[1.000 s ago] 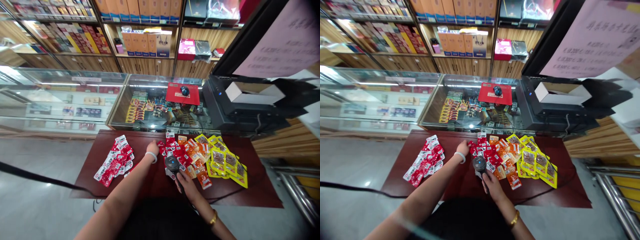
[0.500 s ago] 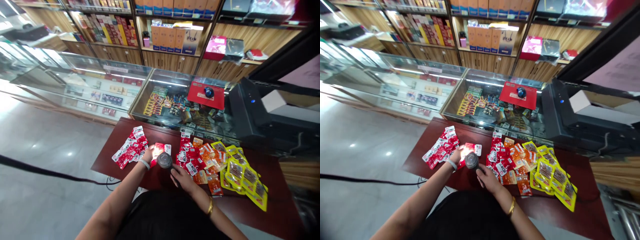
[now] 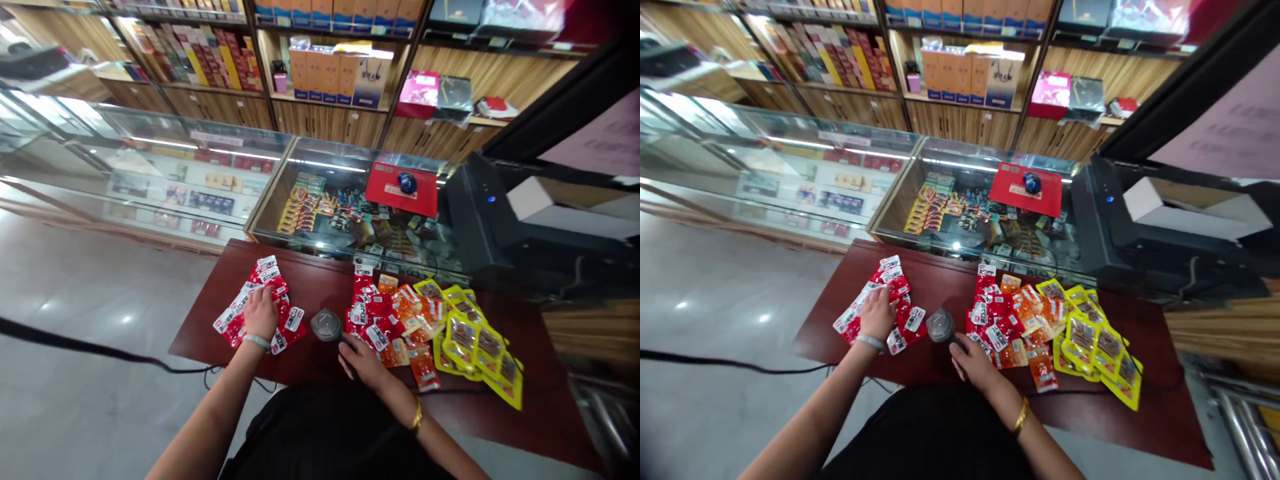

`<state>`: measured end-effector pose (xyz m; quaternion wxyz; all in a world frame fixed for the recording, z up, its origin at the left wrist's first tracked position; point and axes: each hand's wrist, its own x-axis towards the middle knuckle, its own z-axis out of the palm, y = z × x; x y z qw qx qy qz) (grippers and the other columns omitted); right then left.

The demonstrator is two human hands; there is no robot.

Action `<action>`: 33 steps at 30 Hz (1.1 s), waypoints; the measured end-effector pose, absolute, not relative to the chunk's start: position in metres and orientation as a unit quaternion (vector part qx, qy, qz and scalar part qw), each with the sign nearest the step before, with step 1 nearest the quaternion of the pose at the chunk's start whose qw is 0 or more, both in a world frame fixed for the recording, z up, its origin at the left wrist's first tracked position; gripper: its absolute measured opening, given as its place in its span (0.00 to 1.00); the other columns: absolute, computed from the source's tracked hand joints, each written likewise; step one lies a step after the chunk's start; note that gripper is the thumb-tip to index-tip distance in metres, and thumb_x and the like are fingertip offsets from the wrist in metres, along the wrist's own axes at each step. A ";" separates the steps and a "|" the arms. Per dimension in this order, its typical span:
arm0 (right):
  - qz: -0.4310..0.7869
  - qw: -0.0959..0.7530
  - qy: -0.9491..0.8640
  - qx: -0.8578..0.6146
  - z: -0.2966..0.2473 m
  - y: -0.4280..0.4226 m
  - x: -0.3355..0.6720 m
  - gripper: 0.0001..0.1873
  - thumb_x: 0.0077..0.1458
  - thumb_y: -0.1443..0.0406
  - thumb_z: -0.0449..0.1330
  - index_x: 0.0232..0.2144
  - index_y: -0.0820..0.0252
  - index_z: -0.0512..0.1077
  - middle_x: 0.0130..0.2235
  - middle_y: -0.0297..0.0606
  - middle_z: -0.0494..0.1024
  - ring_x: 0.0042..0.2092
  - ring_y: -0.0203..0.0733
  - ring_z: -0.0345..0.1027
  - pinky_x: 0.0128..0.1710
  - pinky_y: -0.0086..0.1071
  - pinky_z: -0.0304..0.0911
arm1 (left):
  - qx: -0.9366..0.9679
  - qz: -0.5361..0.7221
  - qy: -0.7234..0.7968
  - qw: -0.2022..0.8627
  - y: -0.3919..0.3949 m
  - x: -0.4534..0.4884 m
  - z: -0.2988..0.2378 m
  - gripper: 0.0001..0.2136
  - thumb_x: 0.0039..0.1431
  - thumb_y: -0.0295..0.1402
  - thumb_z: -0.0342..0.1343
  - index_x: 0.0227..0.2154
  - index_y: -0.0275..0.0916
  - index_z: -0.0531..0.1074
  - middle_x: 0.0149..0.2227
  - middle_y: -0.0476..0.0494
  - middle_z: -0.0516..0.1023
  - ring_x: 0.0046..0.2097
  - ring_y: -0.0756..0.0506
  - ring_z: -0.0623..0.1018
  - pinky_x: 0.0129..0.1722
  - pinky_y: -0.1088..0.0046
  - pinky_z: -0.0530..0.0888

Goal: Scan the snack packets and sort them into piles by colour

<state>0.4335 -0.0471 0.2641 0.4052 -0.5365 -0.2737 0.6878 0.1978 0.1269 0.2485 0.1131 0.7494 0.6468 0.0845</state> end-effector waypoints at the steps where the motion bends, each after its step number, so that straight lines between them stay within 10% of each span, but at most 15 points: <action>1: 0.683 0.413 -0.265 -0.541 0.265 -0.049 0.436 0.30 0.52 0.42 0.59 0.45 0.59 0.69 0.16 0.22 0.63 0.15 0.30 0.52 0.15 0.24 0.47 | 0.763 0.096 0.632 0.100 0.129 0.210 0.247 0.18 0.60 0.34 0.50 0.53 0.40 0.68 0.52 0.35 0.72 0.54 0.36 0.70 0.55 0.59 0.64; 9: 0.649 0.463 -0.201 -0.569 0.266 -0.073 0.462 0.30 0.51 0.41 0.60 0.42 0.59 0.69 0.16 0.22 0.61 0.15 0.29 0.49 0.15 0.25 0.45 | 0.789 0.022 0.533 0.304 0.147 0.372 0.203 0.16 0.59 0.42 0.54 0.44 0.36 0.73 0.44 0.35 0.76 0.50 0.39 0.73 0.52 0.64 0.66; 17: 0.622 0.490 -0.167 -0.588 0.252 -0.097 0.475 0.29 0.52 0.41 0.58 0.41 0.59 0.68 0.16 0.22 0.62 0.15 0.29 0.50 0.15 0.24 0.45 | 0.783 -0.055 0.579 0.221 0.163 0.471 0.198 0.35 0.49 0.53 0.60 0.53 0.30 0.66 0.59 0.21 0.63 0.60 0.27 0.64 0.55 0.53 0.62; 25: 0.621 0.503 -0.150 -0.582 0.250 -0.096 0.478 0.29 0.53 0.42 0.59 0.44 0.59 0.69 0.17 0.22 0.62 0.16 0.29 0.50 0.15 0.24 0.47 | 0.725 -0.035 0.532 0.436 0.179 0.427 0.189 0.11 0.54 0.39 0.60 0.35 0.36 0.78 0.37 0.34 0.81 0.40 0.40 0.80 0.41 0.69 0.71; 33: 0.630 0.490 -0.199 -0.569 0.258 -0.073 0.467 0.26 0.55 0.45 0.60 0.46 0.57 0.70 0.19 0.24 0.63 0.17 0.30 0.51 0.16 0.25 0.48 | 0.537 0.180 0.559 0.605 0.150 0.347 0.182 0.13 0.55 0.41 0.59 0.34 0.35 0.77 0.31 0.41 0.82 0.31 0.46 0.79 0.33 0.73 0.73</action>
